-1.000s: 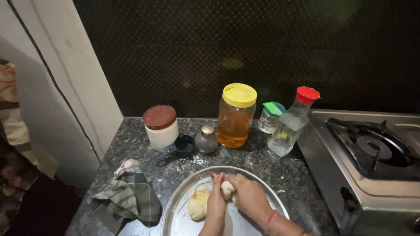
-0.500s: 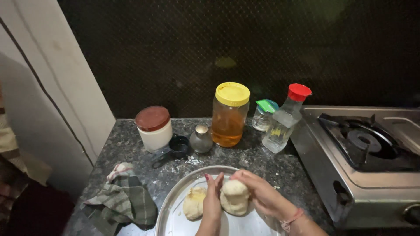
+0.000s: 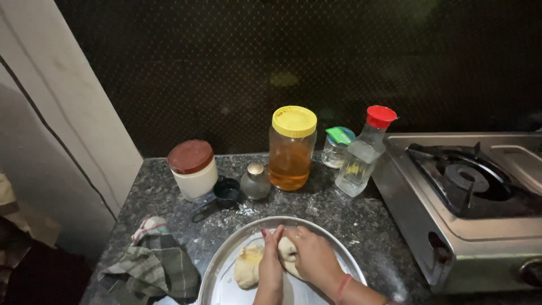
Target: Shaping and flattening dough balls on a metal plate on a kitchen counter.
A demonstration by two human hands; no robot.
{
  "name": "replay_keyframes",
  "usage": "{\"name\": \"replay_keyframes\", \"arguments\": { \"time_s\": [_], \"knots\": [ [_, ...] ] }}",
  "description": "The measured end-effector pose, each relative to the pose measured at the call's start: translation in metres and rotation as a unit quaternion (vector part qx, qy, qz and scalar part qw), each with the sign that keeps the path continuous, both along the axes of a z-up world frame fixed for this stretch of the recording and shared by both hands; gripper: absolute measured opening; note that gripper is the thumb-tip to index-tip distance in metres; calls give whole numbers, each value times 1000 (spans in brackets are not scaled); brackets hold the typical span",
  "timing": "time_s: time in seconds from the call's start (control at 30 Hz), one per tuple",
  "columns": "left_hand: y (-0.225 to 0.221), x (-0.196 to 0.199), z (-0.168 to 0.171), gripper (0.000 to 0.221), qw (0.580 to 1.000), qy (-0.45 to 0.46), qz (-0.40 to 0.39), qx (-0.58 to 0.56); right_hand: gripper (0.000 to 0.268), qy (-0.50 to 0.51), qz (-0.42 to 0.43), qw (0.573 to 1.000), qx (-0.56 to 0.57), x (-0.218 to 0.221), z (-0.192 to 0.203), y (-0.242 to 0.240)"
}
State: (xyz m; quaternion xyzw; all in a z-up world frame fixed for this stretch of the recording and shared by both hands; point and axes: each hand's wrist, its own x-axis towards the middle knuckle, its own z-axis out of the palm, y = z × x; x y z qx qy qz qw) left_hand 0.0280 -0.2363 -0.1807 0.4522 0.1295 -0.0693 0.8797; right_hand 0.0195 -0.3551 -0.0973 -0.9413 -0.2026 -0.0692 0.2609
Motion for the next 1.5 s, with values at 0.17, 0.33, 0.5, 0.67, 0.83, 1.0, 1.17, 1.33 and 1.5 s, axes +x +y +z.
{"name": "replay_keyframes", "arguments": {
  "time_s": [0.17, 0.33, 0.5, 0.67, 0.83, 1.0, 1.17, 1.33, 1.5],
  "knots": [
    [0, 3, -15, 76, 998, -35, 0, -43, 34, 25, -61, 997, -41, 20, -3, 4],
    [2, -3, 3, 77, 1000, -16, 5, -20, 29, 149, -102, 983, -27, 16, 23, -1],
    [-3, 8, -30, 82, 998, -62, -1, -15, 30, 252, 107, 933, 232, 16, -44, -51],
    [-5, 0, -16, 82, 999, -34, 0, 12, 32, 181, 95, 969, 138, -15, -2, -31],
    [-7, 11, -51, 83, 998, -57, 7, 8, 56, 126, 55, 980, 143, -7, 8, -21],
    [-4, 11, -45, 68, 997, -82, 13, -1, 43, 31, -23, 998, -46, 17, -8, -11],
    [-8, 15, -54, 62, 993, -69, 7, -96, 33, 108, -50, 991, -68, 21, 10, -6],
    [-5, 10, -39, 65, 992, -98, -1, -83, 43, 244, 91, 955, 144, 45, -28, -48],
    [-9, 10, -37, 81, 999, -21, 19, -45, 43, 222, 84, 969, 70, -10, 29, -26]
  ]
}}
